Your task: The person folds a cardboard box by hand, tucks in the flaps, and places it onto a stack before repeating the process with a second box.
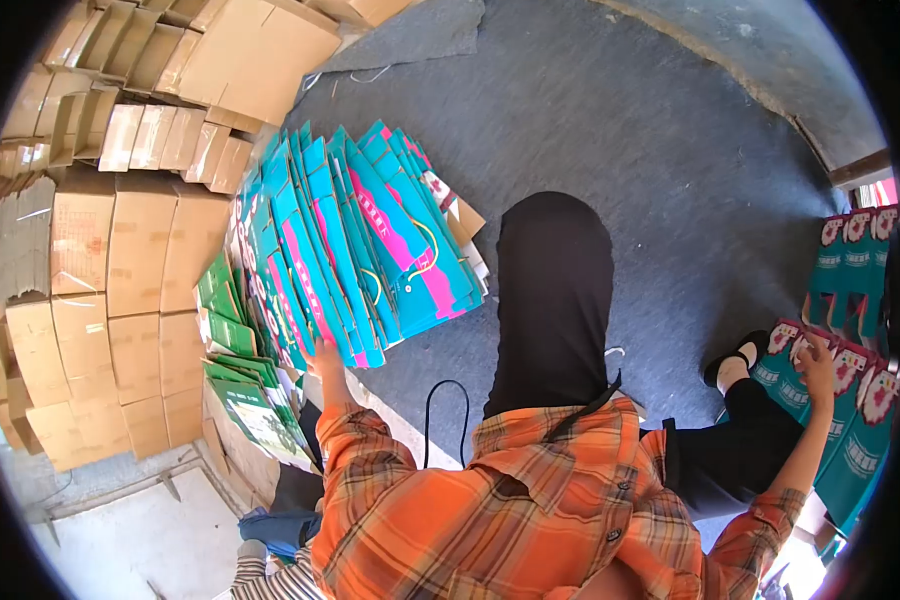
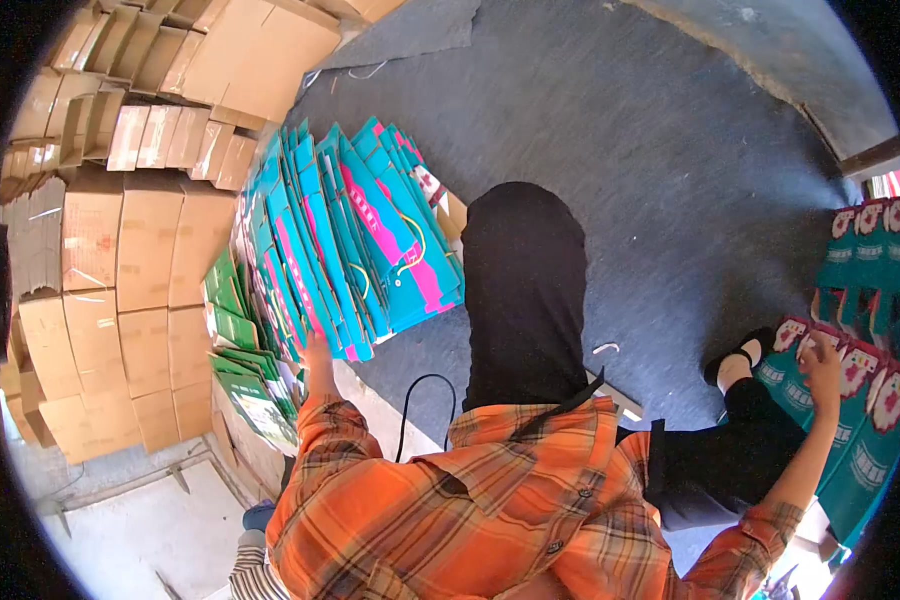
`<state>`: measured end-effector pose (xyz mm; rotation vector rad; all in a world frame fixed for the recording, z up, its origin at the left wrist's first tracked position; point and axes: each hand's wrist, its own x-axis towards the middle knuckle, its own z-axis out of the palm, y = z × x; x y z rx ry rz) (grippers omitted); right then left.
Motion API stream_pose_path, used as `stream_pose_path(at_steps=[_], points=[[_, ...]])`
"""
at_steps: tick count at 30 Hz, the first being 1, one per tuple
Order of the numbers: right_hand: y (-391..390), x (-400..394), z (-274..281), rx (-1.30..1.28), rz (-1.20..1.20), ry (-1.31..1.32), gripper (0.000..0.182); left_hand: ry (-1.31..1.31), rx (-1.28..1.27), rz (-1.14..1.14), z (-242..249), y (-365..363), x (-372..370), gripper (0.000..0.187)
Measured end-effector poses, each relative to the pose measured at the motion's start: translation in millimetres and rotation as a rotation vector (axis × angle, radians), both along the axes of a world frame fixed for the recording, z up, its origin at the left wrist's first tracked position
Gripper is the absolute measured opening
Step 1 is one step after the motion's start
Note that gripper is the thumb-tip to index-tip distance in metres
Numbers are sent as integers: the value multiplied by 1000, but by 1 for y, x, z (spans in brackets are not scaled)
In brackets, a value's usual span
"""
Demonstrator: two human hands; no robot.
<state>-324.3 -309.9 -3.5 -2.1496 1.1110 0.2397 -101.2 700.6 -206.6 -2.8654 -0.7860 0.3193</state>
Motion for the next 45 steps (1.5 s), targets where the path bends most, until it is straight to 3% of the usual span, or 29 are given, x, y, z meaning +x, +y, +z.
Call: stream_pose_path(at_steps=[1, 4, 7, 9, 11, 13, 14, 16, 19, 22, 24, 26, 28, 30, 31, 33, 36, 38, 40, 41, 42, 44, 45], points=[[1, -1, -1, -60, -15, 20, 47, 41, -32, 191, 23, -30, 4, 52], [-7, -6, -9, -50, 33, 64, 47, -151, -150, 292, 36, -50, 16, 49], [-30, -24, -37, -152, 136, -21, 45, -118, -72, 232, 29, -35, 29, 47], [-14, -16, -26, -168, 112, 19, 44, -109, -126, 280, 64, -71, 32, 47], [-5, -6, -25, -172, 81, 43, 42, -124, -20, 87, 28, -29, 33, 47], [-6, -10, -32, -190, 112, -21, 41, 121, 112, 31, 43, -37, 44, 47], [-5, -11, -29, -198, 86, -22, 41, 116, 107, 5, 43, -40, 48, 47], [12, 3, -13, -132, 49, 55, 41, 44, 117, 207, 26, -21, 53, 45], [15, 7, -13, -130, 39, 11, 41, -143, -73, 289, 61, -50, 55, 47], [12, 0, -17, -140, 5, 5, 39, -342, -10, 227, 53, -26, 37, 54], [12, -5, -13, -151, 5, 0, 38, -443, -40, 512, 64, -42, 16, 64], [14, -3, -11, -164, -39, 52, 38, -218, -242, 581, 92, -70, -3, 65], [17, -7, -11, -237, 7, 24, 37, -187, -264, 573, 52, -22, -21, 70], [15, -11, -15, -373, 106, 81, 34, -578, -648, 986, 72, -65, -26, 81], [20, -10, -12, -384, 82, 99, 34, -551, -660, 969, 58, -54, -26, 81], [29, -7, -8, -335, 50, 58, 33, -579, -986, 1011, 41, -29, -35, 89], [41, -1, -2, -403, 105, 79, 33, -599, -1029, 885, 36, -17, -35, 88], [50, 6, 4, -355, 51, 89, 34, -587, -946, 896, 33, -17, -29, 80], [54, 6, 6, -325, 40, 117, 34, -652, -678, 761, 32, -20, -27, 61], [55, 5, 7, -327, 38, 120, 34, -593, -498, 574, 22, -3, -28, 55], [53, 4, 3, -349, 53, 118, 35, -593, -500, 573, 25, -4, -28, 55], [52, 4, 2, -370, 65, 111, 35, -256, -57, 401, 36, -5, -31, 53], [54, 7, 4, -380, 76, 101, 35, -208, 34, 416, 52, -29, -27, 42]])
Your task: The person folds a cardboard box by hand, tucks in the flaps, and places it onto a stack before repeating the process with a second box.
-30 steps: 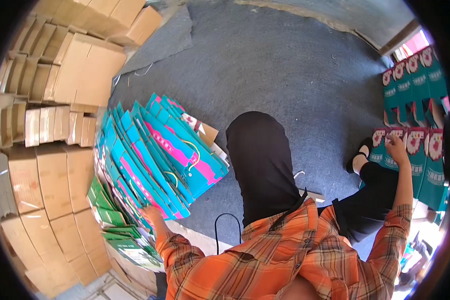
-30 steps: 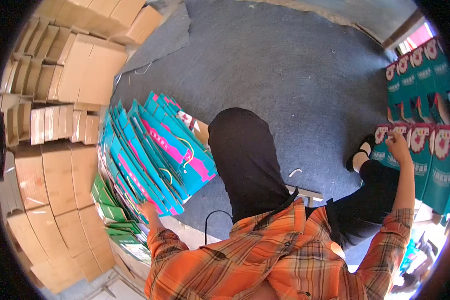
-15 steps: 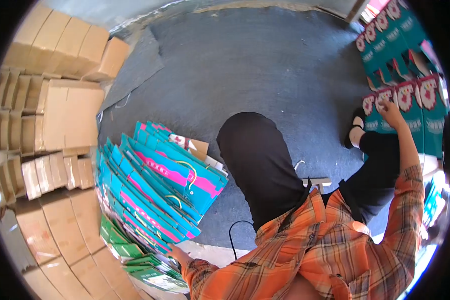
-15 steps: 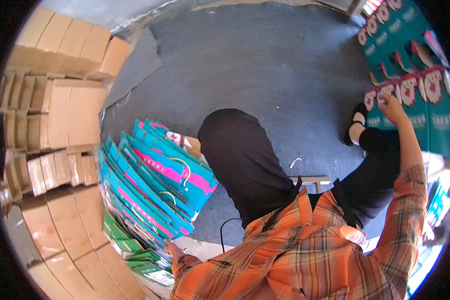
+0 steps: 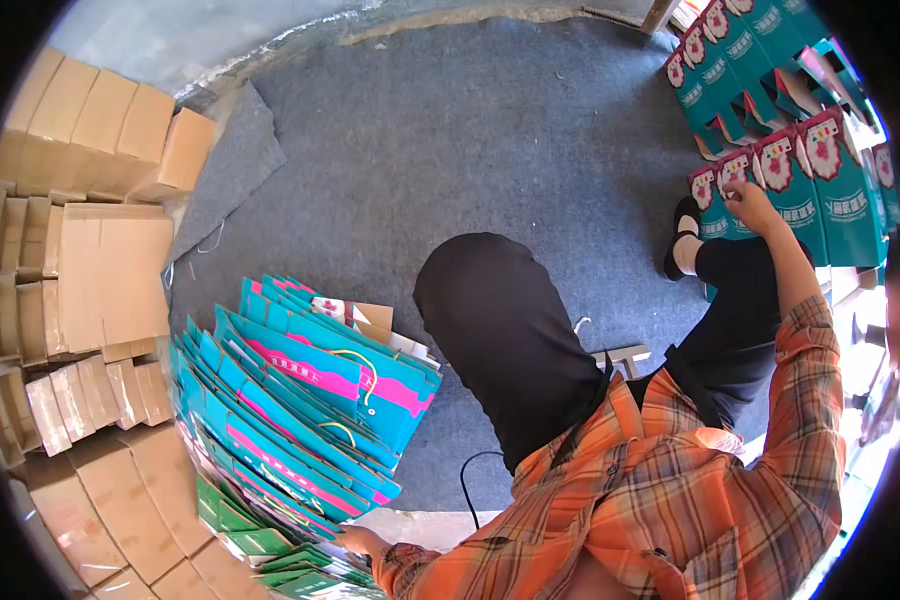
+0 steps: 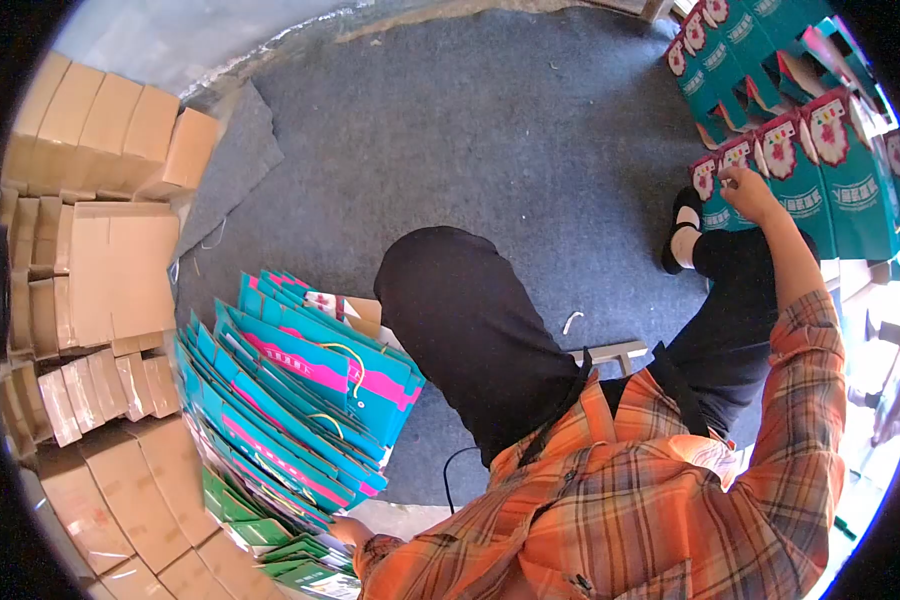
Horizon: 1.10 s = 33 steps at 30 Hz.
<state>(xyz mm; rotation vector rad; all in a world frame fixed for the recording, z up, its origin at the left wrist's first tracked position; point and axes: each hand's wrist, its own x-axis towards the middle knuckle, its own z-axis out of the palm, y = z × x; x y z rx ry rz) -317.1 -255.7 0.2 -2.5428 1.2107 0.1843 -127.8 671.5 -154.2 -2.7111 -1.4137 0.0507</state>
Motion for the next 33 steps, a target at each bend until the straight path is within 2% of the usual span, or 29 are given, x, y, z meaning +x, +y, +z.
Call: stream_pose_path(at_steps=[1, 3, 5, 7, 8, 9, 10, 11, 12, 13, 14, 16, 18, 20, 22, 24, 25, 26, 27, 29, 30, 32, 33], points=[[3, 3, 1, -9, 11, -8, 34, -5, 3, -4, -2, 7, 2, 42], [4, 9, 5, 33, -20, 24, 35, 302, 140, -5, -4, 27, 4, 32], [3, 11, 6, 74, -42, 57, 35, 300, 205, -81, 7, 35, 5, 28], [-1, 15, 2, 16, 34, 16, 35, 358, 306, -206, 47, 18, 18, 26], [-5, 19, 0, 18, 36, 4, 35, 314, 416, -327, 40, 56, 22, 29], [-6, 23, 0, 64, 31, -22, 35, 263, 446, -346, 64, 41, 30, 34], [-7, 28, 0, 111, 27, -48, 35, 152, 354, -229, 102, 13, 49, 30], [-8, 34, -1, 119, 30, -60, 35, 93, 374, -253, 111, 32, 63, 34], [-8, 41, 1, 129, 29, -85, 36, 66, 430, -379, 139, 23, 80, 36], [-5, 51, 5, 139, 28, -109, 36, 39, 496, -377, 154, 30, 103, 38], [5, 67, 23, 176, -27, -45, 37, -91, 603, -475, 177, 12, 122, 38], [7, 79, 32, 168, 53, -95, 38, -260, 507, -489, 214, 4, 170, 37], [6, 85, 34, 156, 132, -146, 39, -164, 551, -652, 279, -68, 195, 37], [4, 87, 35, 246, 153, -228, 41, -217, 554, -694, 325, -117, 218, 36], [3, 88, 39, 298, 126, -241, 41, -365, 641, -857, 373, -172, 226, 37], [3, 89, 43, 353, 105, -254, 42, -515, 588, -1011, 429, -244, 215, 36], [3, 90, 44, 406, 77, -253, 41, -714, 689, -1247, 443, -235, 232, 36], [3, 90, 45, 458, 49, -250, 41, -684, 445, -1220, 471, -276, 217, 34], [4, 91, 45, 465, 51, -259, 41, -706, 463, -1318, 492, -298, 211, 32], [7, 94, 45, 552, 42, -280, 40, -851, 372, -1439, 515, -353, 190, 31], [9, 95, 45, 554, 38, -292, 40, -859, 380, -1447, 524, -369, 187, 31], [16, 98, 43, 640, 52, -391, 40, -1022, 174, -1424, 536, -393, 183, 30], [19, 100, 42, 638, 45, -400, 40, -1030, 174, -1432, 535, -406, 183, 30]])
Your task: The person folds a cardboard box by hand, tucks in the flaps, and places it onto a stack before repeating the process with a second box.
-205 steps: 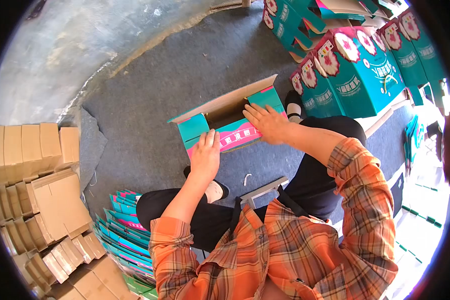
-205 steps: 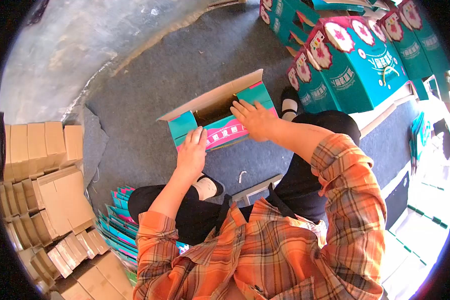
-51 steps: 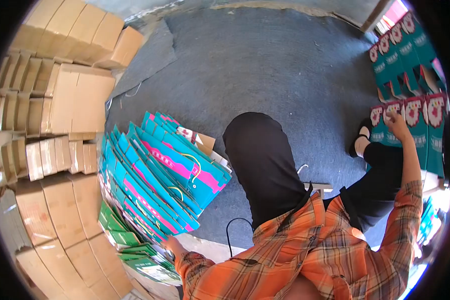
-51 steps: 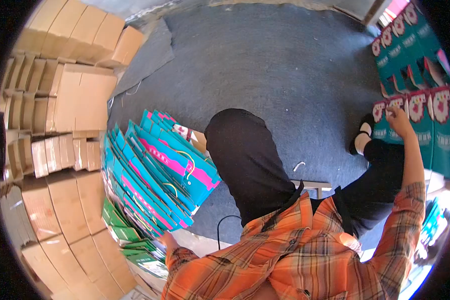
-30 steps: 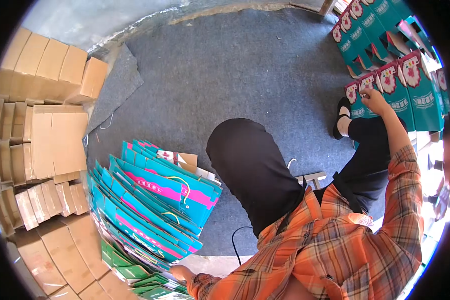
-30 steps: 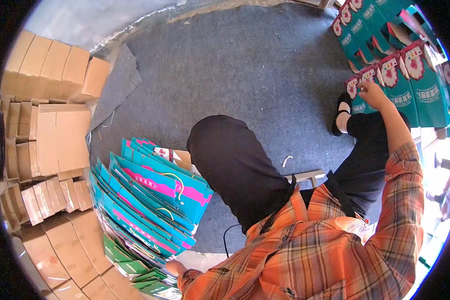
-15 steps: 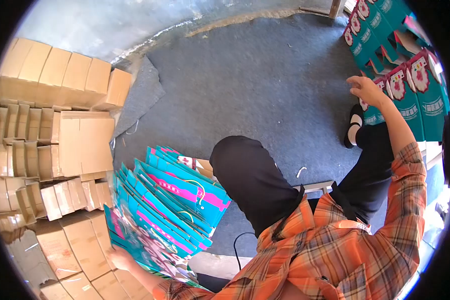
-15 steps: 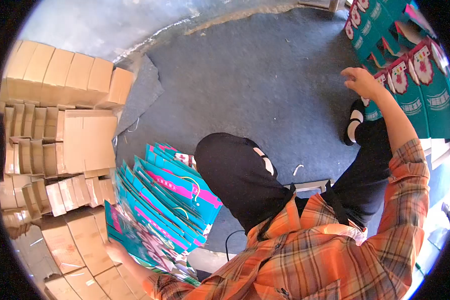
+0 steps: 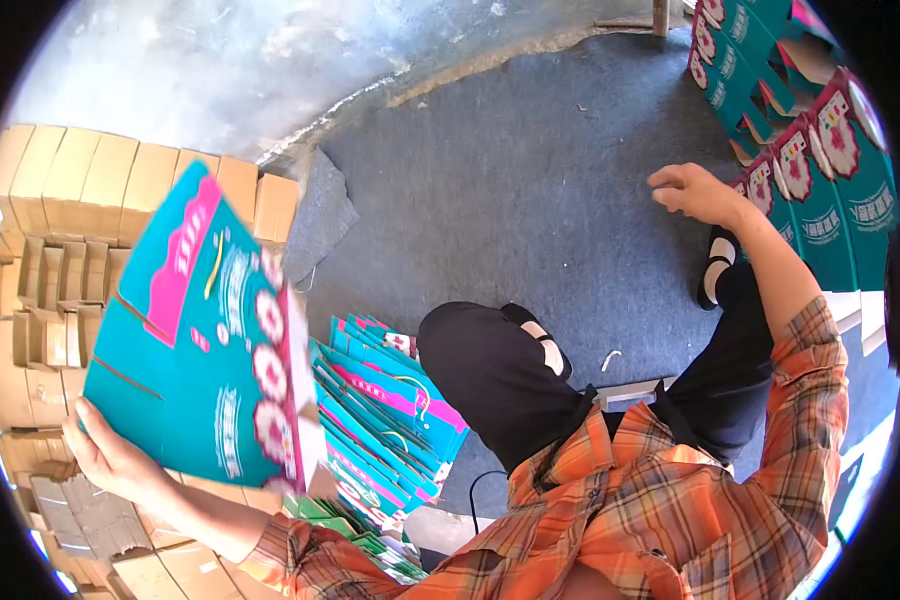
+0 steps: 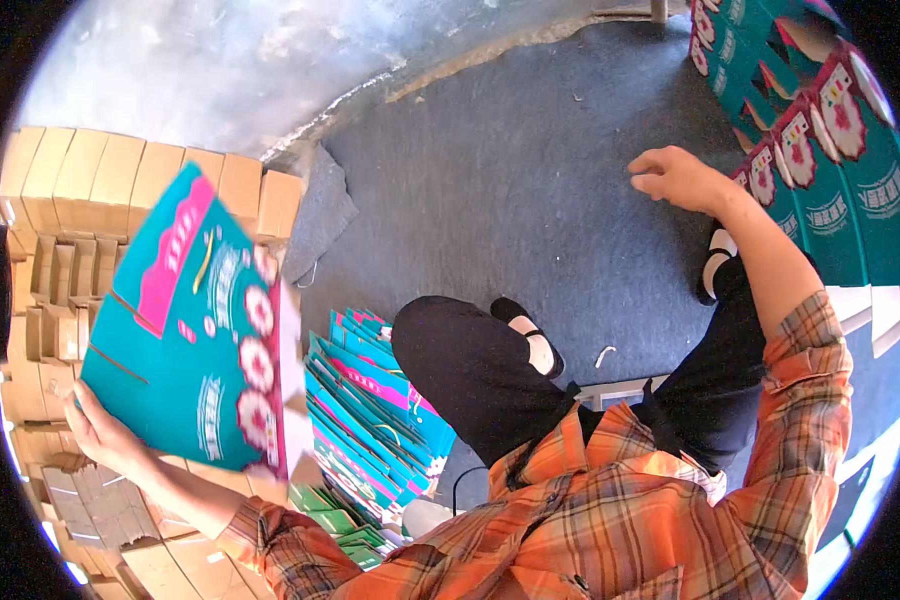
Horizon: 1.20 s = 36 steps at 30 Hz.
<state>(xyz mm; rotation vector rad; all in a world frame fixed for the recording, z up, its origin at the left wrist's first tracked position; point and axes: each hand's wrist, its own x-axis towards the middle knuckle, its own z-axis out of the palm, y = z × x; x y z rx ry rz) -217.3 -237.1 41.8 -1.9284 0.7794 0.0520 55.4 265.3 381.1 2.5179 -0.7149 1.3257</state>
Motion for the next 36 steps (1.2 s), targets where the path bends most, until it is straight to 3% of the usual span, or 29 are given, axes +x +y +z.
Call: stream_pose_path(at_steps=[2, 3, 4, 6, 8, 10, 12, 14, 15, 16, 17, 18, 19, 21, 25, 26, 28, 30, 32, 34, 36], points=[[2, 3, 0, 33, 1, -50, 40, 38, -575, -264, -6, -33, 2, 29], [2, 4, 3, 42, 27, -55, 41, -69, -755, -243, -9, -56, 4, 31], [3, 5, 3, 39, 16, -59, 41, 49, -808, -485, -4, -52, 19, 37], [4, 6, 6, 131, -30, -99, 46, -82, -847, -455, -13, -70, 27, 38], [6, 4, 17, 179, -68, -82, 55, 15, -980, -565, -21, -87, 36, 45], [4, 5, 15, 321, -91, -199, 70, 133, -1270, -744, -36, -111, 38, 47], [5, 5, 16, 394, -138, -270, 76, 222, -1449, -717, -59, -134, 35, 50], [3, 5, 20, 463, -178, -341, 81, 303, -1466, -633, -86, -159, 27, 50], [2, 6, 21, 577, -206, -471, 83, 320, -1479, -641, -103, -164, 28, 50], [1, 7, 25, 689, -229, -603, 86, 500, -1518, -750, -123, -168, 30, 51], [0, 8, 30, 761, -264, -687, 85, 683, -1549, -861, -144, -171, 33, 52], [-1, 9, 33, 862, -387, -785, 65, 780, -1554, -898, -166, -175, 37, 52], [-7, 10, 31, 889, -473, -863, 57, 874, -1556, -935, -189, -180, 40, 53], [-21, 6, 32, 903, -564, -940, 51, 987, -1623, -963, -231, -194, 32, 51], [-32, -7, 59, 715, -658, -911, 43, 1461, -1409, -589, -339, -173, 62, 46], [-30, -8, 65, 619, -673, -900, 36, 1480, -1293, -368, -340, -176, 49, 45], [-24, -8, 73, 482, -576, -871, 29, 1424, -1251, -315, -351, -178, 40, 47], [-15, -6, 75, 357, -477, -834, 22, 1407, -1204, -378, -350, -182, 36, 49], [-2, 1, 77, -146, -206, -735, 17, 1390, -1160, -435, -340, -191, 28, 51], [7, 5, 79, -670, -41, -585, 20, 1258, -961, -643, -322, -206, 15, 60], [11, 7, 77, -920, 126, -486, 18, 1213, -826, -723, -313, -217, 5, 65]])
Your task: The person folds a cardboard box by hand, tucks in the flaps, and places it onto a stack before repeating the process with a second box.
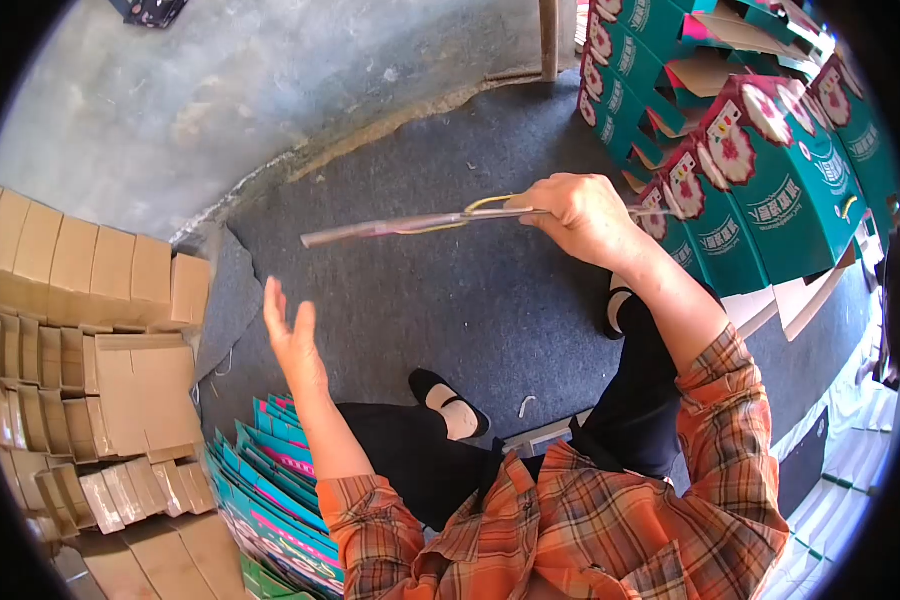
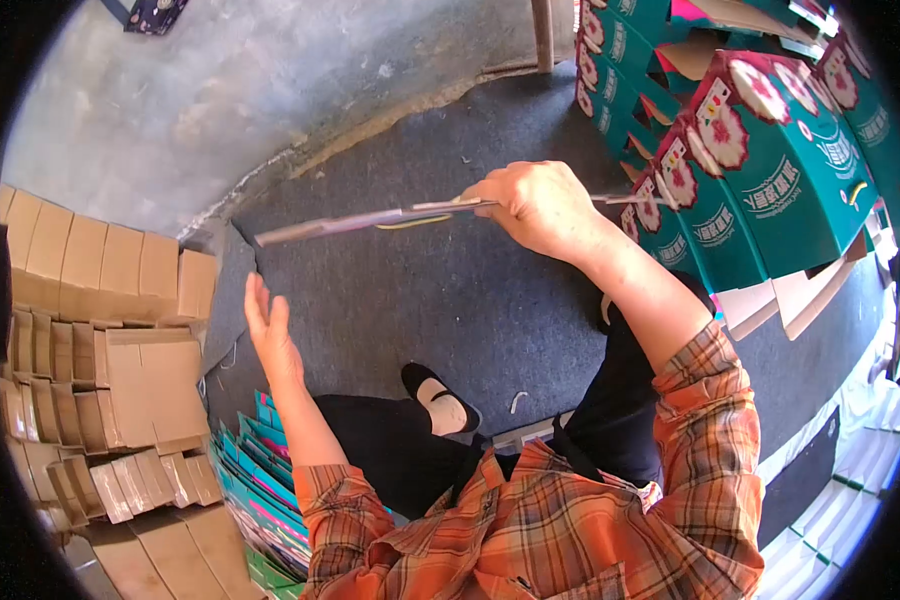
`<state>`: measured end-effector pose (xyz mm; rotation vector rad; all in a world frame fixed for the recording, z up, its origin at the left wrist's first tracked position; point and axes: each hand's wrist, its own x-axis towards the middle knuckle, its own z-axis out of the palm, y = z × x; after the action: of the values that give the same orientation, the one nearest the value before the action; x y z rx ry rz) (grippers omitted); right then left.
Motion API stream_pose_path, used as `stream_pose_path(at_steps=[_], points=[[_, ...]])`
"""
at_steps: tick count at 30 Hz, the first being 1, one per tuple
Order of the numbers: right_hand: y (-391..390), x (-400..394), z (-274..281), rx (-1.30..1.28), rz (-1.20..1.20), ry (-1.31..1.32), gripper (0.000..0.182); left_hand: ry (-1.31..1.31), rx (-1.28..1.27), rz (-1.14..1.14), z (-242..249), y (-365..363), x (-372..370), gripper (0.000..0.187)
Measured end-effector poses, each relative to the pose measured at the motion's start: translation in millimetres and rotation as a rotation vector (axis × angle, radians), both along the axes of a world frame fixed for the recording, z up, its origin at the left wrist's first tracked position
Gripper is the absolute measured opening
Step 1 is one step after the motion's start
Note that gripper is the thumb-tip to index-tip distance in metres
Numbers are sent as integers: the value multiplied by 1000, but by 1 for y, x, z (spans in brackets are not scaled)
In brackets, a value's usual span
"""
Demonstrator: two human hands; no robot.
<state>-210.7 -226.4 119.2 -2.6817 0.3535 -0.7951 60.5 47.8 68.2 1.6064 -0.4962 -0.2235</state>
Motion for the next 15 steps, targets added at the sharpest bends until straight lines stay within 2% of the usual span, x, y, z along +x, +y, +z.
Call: stream_pose_path(at_steps=[1, 2, 4, 5, 6, 8, 9, 10, 12, 15], points=[[1, 1, -2, 9, 7, 8, 18, -118, 39, -99, 3, -4, -4, 71], [2, 1, -4, -73, 11, 59, 14, -108, 46, -94, 8, -6, -7, 71], [4, 2, -10, -147, 19, 120, 11, -127, 179, -408, 10, -11, -13, 78], [4, 2, -13, -183, 33, 208, 8, -158, 181, -455, 5, -15, -16, 67], [6, 3, -17, -220, 45, 297, 6, -146, 185, -457, -2, -14, -13, 67], [10, 5, -24, -221, 98, 330, 6, 28, 204, -616, -17, -14, -8, 51], [12, 6, -28, -229, 151, 356, 6, 106, 203, -557, -8, -20, -19, 33], [12, 7, -33, -224, 147, 364, 6, 114, 205, -564, -5, -21, -20, 33], [12, 10, -44, -216, 236, 299, 4, -163, 423, -715, -3, -22, -19, 22], [16, 15, -46, -253, 186, 340, 3, -261, 433, -677, -3, -22, -28, 16]])
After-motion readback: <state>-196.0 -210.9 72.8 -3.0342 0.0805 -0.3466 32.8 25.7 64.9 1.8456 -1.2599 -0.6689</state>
